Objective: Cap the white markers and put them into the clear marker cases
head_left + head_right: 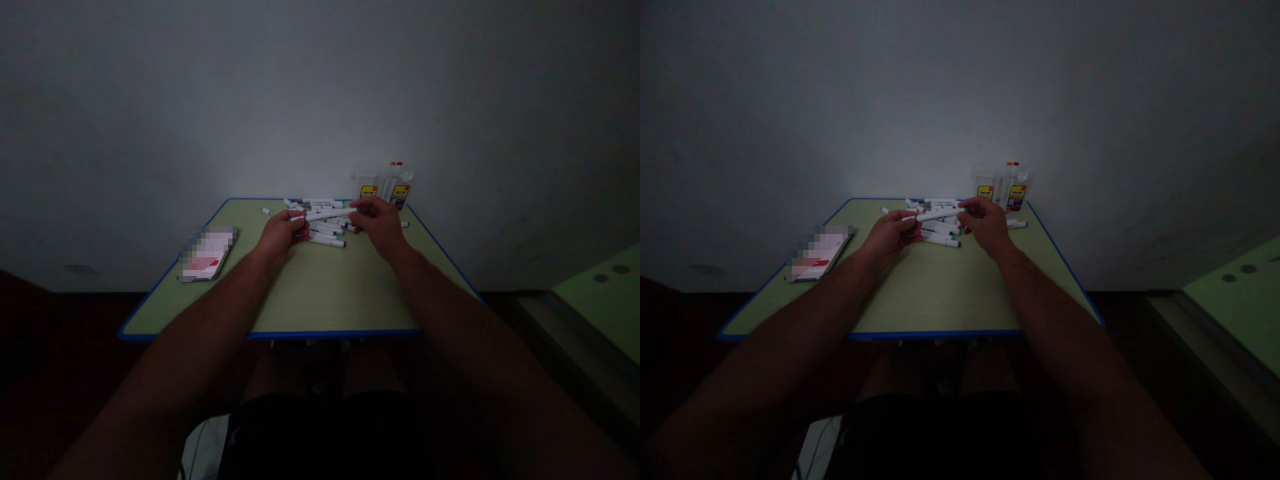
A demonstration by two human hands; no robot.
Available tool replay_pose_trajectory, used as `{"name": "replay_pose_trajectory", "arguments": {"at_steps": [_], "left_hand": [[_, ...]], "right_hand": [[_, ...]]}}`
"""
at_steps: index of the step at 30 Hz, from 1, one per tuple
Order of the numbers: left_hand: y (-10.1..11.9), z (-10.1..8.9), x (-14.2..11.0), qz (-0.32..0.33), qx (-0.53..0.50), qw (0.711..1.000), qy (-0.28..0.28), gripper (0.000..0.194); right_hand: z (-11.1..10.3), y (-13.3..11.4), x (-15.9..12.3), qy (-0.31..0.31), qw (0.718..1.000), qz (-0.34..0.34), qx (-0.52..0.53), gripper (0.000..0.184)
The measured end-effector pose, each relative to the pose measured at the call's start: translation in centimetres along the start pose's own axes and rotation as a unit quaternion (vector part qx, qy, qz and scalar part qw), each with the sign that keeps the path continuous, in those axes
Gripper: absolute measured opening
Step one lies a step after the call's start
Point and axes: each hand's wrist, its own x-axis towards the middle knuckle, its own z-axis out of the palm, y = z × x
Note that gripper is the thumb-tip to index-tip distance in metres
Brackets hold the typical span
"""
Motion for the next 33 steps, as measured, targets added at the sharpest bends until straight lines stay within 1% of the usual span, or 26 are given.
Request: {"name": "replay_pose_trajectory", "arguments": {"at_steps": [7,11,14,17,21,26,30,33], "left_hand": [[-0.02,0.04,-0.03,-0.002,0.012,1.000,0.000,0.011],[-0.05,0.09,-0.11,-0.010,0.010,1.000,-0.004,0.012],[-0.07,0.11,-0.29,-0.015,0.015,1.000,-0.013,0.015],[-0.11,0.14,-0.41,-0.002,0.020,1.000,-0.010,0.018],[-0.12,0.19,-0.44,0.019,0.035,0.999,0.003,0.021],[-0.25,0.13,-0.40,0.020,0.042,0.999,0.003,0.022],[-0.52,0.03,-0.17,0.026,0.042,0.999,0.000,0.021],[-0.63,-0.01,0.02,0.044,0.037,0.998,0.004,0.020]], "right_hand": [[0.11,-0.11,-0.03,0.003,0.999,0.014,0.033,0.027],[-0.08,0.12,0.13,0.000,0.998,0.014,0.068,0.032],[-0.16,0.11,0.19,0.005,0.997,0.023,0.068,0.035],[-0.09,-0.12,0.06,0.005,0.998,0.030,0.056,0.036],[0.12,-0.45,-0.25,-0.027,0.997,0.021,0.072,0.040],[0.22,-0.64,-0.41,-0.043,0.997,0.020,0.066,0.040],[0.16,-0.48,-0.32,-0.041,0.997,0.020,0.063,0.038],[-0.05,0.00,0.01,-0.017,0.998,0.028,0.059,0.033]]}}
